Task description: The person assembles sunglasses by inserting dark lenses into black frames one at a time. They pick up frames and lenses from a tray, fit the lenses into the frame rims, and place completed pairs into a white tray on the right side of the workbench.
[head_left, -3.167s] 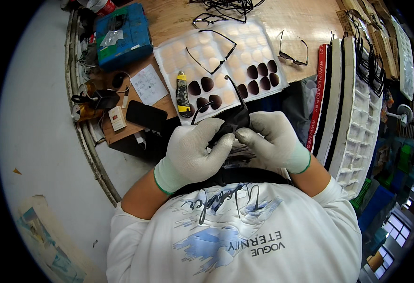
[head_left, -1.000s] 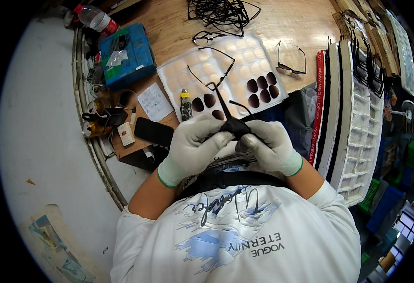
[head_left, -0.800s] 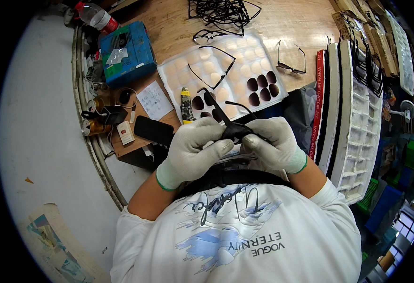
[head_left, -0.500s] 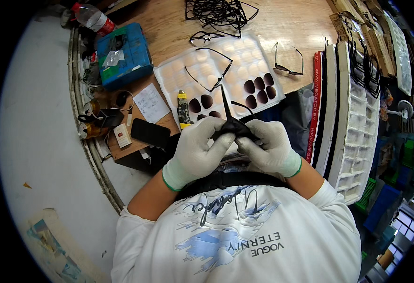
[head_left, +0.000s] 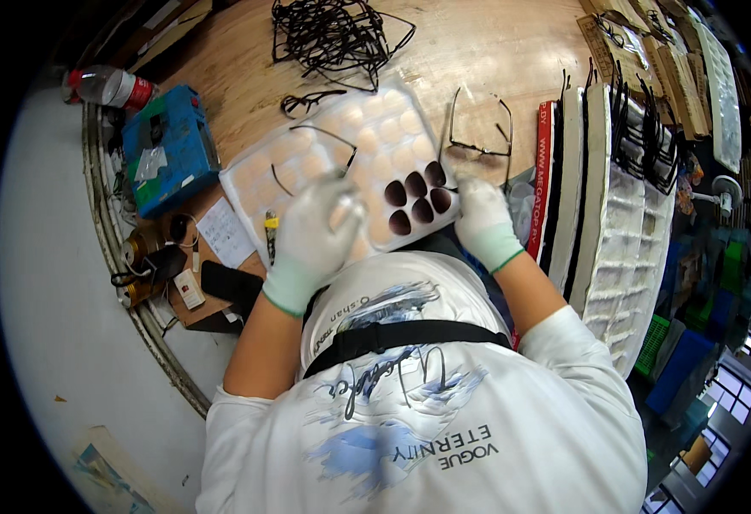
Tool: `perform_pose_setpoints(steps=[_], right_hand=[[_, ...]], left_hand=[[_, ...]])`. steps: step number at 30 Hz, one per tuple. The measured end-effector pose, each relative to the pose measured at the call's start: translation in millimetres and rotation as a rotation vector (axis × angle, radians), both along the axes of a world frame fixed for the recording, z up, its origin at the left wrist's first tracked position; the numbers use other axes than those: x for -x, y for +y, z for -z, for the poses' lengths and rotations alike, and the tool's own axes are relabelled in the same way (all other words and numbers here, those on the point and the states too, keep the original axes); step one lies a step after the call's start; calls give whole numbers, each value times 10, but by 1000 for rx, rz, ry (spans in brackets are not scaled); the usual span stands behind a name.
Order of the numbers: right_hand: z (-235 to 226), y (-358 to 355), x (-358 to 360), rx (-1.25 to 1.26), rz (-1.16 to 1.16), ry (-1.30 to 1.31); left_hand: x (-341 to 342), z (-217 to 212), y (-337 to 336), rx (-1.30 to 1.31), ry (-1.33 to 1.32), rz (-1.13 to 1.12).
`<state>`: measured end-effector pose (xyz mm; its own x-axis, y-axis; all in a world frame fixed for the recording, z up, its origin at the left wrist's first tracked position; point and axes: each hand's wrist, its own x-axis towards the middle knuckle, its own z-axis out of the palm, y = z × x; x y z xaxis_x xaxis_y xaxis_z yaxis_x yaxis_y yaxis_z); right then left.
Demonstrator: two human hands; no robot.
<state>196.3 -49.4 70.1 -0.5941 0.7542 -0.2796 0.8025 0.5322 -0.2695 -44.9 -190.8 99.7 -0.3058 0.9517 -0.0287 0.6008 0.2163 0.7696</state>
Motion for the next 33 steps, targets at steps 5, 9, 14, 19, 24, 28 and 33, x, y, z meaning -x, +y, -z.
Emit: perform_pose_setpoints(steps=[5,9,14,19,24,28,33], right_hand=[[971,773,-262,-356,-110,-9],[1268,1036,-213,-253,-111,-109],[1174,1050,-262,-314,-121,-96],[541,649,259,-274,-301,255],[733,-309,1120,275,-682,429],[631,-923,1682,110,-619,13],[742,-1162,1705,134,-385,65]], left_hand=[[177,896,504,540,417,-36],[194,1167,349,515,389,-65],[207,477,143,343,124,-403],[216,83,-297,-84,-87,-443],[144,-220,-853,50,-35,-132],[-36,-444,-1175,114,-610,-230],[75,-481,-1693,-2,-636,-179]])
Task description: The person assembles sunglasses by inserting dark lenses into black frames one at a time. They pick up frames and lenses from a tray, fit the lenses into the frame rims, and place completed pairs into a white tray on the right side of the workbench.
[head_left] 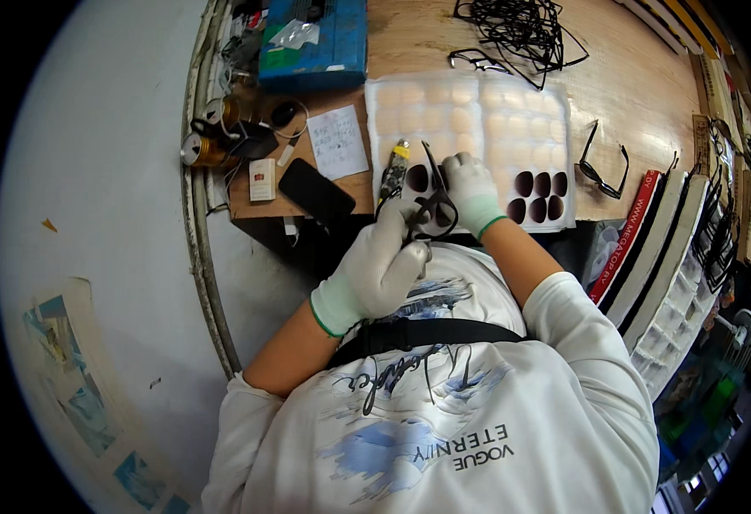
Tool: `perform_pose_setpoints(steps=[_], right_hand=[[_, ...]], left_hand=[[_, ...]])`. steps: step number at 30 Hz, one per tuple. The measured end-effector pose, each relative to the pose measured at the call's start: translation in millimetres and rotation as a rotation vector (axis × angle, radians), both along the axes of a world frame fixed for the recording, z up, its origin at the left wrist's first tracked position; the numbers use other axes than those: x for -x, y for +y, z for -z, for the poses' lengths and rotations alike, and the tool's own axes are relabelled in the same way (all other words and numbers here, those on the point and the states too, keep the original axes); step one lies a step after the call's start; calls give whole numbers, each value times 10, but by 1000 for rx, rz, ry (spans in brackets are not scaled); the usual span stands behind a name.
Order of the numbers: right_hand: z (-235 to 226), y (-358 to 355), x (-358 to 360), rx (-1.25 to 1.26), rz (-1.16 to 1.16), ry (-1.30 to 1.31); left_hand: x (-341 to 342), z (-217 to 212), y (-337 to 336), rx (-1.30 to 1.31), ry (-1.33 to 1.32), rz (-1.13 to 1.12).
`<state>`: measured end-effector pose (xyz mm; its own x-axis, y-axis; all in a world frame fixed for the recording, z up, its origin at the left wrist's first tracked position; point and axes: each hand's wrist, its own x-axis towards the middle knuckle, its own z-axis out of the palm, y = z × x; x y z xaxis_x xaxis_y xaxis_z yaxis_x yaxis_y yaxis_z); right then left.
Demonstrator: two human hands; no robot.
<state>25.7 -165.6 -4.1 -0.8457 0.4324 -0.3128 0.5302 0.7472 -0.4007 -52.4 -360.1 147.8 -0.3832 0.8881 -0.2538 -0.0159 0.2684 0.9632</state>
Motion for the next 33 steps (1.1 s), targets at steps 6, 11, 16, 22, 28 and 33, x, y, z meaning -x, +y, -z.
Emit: perform_pose_setpoints(steps=[6,11,16,22,28,33], right_hand=[[-733,-198,-284,260,78,315],[-1508,-580,-711,838,367,780],[-1605,-639,-682,656,376,796],[-1673,-452,-777,1075,450,620],[-1741,-239,-863,1180,338,464],[-1735,-291,-901,1218,318,501]], left_hand=[[76,4,-198,-4,-7,-174],[56,141,-152,-88,268,69],[-2,34,3,-52,185,148],[-18,-25,-44,-130,-36,185],[-13,-163,19,-126,18,162],[2,-123,-27,-135,5,187]])
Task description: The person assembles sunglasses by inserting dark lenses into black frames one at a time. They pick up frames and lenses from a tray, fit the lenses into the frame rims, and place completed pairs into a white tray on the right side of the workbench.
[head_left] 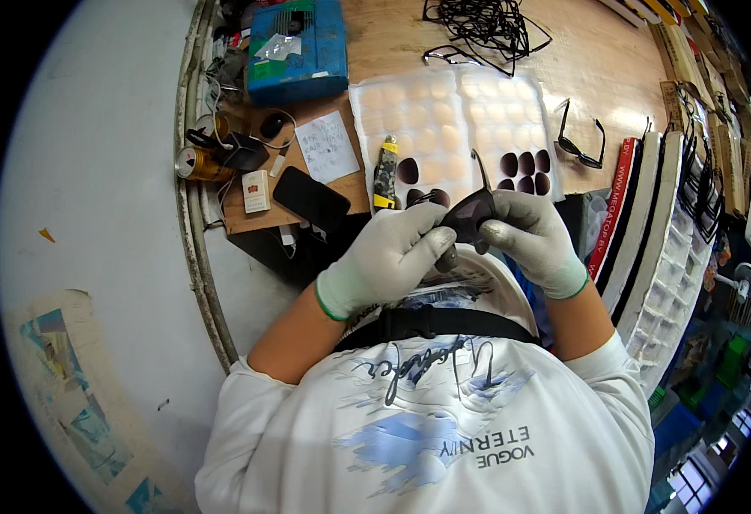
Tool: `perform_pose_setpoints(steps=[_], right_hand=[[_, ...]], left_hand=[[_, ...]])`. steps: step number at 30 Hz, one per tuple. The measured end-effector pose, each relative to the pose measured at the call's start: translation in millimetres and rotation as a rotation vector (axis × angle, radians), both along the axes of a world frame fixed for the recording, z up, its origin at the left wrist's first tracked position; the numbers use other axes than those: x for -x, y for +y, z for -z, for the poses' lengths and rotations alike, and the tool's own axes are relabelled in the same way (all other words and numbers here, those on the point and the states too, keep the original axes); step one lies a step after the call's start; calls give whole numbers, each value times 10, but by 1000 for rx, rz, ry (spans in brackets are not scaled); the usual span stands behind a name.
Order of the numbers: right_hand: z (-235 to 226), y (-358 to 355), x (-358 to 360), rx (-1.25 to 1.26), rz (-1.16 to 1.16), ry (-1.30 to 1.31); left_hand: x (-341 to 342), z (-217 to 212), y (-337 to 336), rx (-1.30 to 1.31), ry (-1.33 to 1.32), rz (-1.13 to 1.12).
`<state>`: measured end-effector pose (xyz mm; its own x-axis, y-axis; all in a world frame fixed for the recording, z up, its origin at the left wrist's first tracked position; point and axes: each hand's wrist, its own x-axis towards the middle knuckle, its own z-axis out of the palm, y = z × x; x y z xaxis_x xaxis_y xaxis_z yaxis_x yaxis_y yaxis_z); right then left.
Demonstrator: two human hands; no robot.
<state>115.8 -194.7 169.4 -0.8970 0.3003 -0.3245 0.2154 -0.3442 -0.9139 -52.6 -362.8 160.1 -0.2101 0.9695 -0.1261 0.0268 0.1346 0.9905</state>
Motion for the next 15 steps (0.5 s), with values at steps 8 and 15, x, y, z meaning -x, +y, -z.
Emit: perform_pose_setpoints(steps=[8,15], right_hand=[[-5,-26,-106,-177,0,-119],[-62,-156,-164,-298,92,-158]], left_hand=[[-105,4,-1,-78,111,-61],[-148,103,66,-26,135,-52]])
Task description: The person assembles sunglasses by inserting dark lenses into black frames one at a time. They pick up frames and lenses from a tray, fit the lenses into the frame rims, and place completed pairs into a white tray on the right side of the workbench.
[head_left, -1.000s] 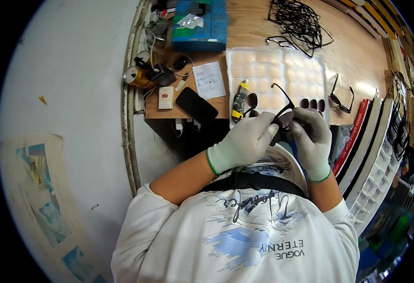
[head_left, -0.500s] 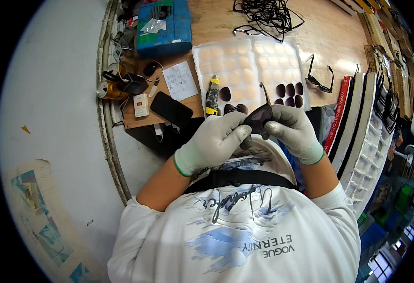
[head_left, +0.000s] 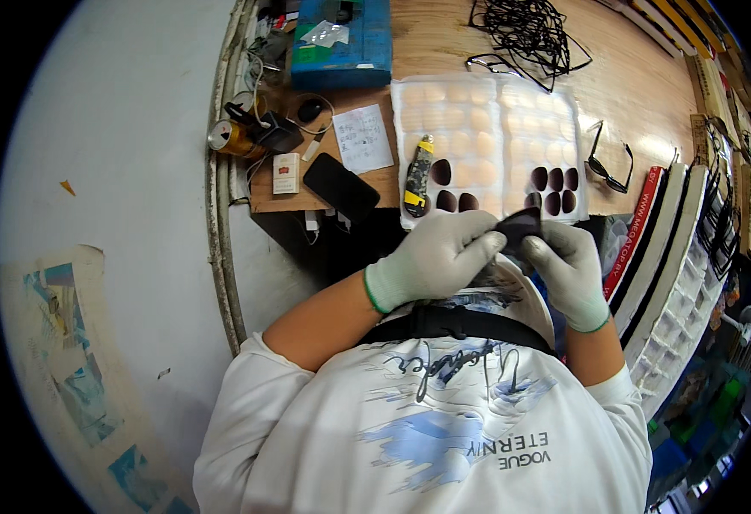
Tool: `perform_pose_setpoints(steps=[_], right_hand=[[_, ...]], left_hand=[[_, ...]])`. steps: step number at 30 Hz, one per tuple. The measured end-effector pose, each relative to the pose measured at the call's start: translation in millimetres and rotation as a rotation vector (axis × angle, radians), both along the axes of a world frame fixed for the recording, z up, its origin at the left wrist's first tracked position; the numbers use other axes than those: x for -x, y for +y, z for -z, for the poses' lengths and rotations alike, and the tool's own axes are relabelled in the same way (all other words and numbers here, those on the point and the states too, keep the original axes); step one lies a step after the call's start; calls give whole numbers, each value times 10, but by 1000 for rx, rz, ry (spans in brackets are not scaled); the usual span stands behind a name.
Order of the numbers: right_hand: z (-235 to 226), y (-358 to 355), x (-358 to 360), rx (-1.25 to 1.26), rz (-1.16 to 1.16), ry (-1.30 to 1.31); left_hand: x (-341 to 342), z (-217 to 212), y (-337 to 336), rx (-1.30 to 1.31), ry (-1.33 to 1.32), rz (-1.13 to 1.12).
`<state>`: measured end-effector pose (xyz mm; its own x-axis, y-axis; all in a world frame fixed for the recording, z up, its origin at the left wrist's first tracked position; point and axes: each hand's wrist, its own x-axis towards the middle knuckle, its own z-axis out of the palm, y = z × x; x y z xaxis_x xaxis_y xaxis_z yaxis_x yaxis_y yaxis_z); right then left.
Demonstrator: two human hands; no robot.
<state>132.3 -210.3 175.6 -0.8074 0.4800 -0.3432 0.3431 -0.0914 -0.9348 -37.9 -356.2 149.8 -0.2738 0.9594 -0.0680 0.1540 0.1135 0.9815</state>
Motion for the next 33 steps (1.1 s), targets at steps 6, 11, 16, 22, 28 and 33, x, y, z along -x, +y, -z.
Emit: perform_pose_setpoints(steps=[6,11,16,22,28,33], right_hand=[[-154,116,-179,35,-43,48],[-223,169,-276,71,9,-10],[-219,308,-442,52,84,-51],[-144,706,-525,38,127,19],[-301,1439,-728,-618,-217,70],[-164,1944,-896,-480,-343,160]], left_hand=[[-79,-62,183,-27,7,38],[-240,4,250,-108,-73,42],[-249,-192,451,-31,-37,186],[-414,-164,890,-27,-80,153],[-579,-287,1506,-92,330,358],[-427,670,2111,243,-153,-71]])
